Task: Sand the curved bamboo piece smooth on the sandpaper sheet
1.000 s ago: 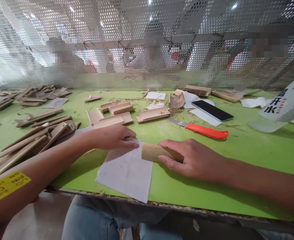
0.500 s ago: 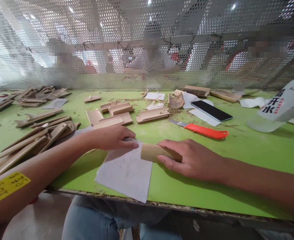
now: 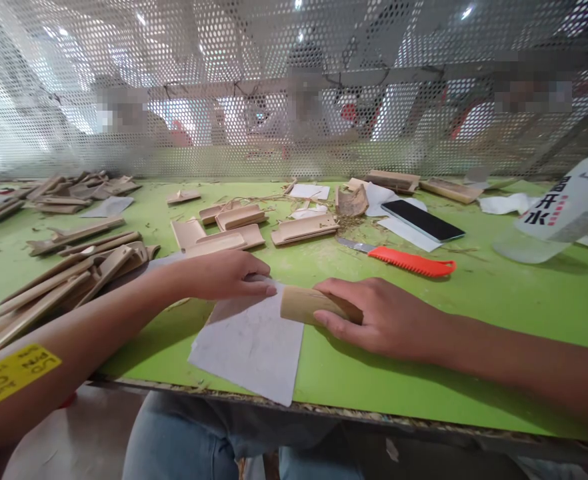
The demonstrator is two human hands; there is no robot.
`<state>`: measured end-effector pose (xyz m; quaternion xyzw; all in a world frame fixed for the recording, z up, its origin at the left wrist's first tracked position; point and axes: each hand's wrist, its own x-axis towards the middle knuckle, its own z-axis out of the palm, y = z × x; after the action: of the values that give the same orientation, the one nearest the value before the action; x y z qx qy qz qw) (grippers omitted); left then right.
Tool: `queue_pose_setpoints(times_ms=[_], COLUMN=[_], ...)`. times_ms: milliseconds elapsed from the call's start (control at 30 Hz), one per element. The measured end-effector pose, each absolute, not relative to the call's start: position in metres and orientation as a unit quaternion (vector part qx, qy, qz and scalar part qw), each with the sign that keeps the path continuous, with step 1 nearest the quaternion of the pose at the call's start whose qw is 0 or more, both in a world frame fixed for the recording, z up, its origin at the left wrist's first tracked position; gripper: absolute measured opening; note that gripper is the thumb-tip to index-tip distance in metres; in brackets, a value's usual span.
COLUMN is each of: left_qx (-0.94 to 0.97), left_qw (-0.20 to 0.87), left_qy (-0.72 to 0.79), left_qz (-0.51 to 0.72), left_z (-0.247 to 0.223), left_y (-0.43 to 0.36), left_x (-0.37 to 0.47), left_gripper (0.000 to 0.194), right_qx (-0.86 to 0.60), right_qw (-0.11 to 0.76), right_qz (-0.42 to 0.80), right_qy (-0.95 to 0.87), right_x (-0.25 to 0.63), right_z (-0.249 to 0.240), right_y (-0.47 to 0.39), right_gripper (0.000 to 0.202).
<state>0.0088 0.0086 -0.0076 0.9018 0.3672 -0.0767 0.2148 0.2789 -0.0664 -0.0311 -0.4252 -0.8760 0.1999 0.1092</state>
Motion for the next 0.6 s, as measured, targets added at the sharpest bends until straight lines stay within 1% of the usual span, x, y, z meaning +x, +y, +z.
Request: queue_pose_setpoints(times_ms=[467, 600], left_qx=[0.904, 0.905], left_qw=[0.216, 0.216], left_qy=[0.361, 0.36], left_qz=[-0.077, -0.075], left_z=[-0.0089, -0.0082], left_y=[0.0102, 0.009], left_x=[0.0067, 0.0068], left_gripper=[0.045, 0.044], right_qx=[-0.425, -0.405], right_qw=[0.115, 0.114], right_qz=[0.206, 0.201], right_qy=[-0.874, -0.885], right_x=[0.2775, 0.2757], right_z=[-0.0298, -0.03], right_y=[-0.0694, -0.0731], right_gripper=[0.028, 0.026])
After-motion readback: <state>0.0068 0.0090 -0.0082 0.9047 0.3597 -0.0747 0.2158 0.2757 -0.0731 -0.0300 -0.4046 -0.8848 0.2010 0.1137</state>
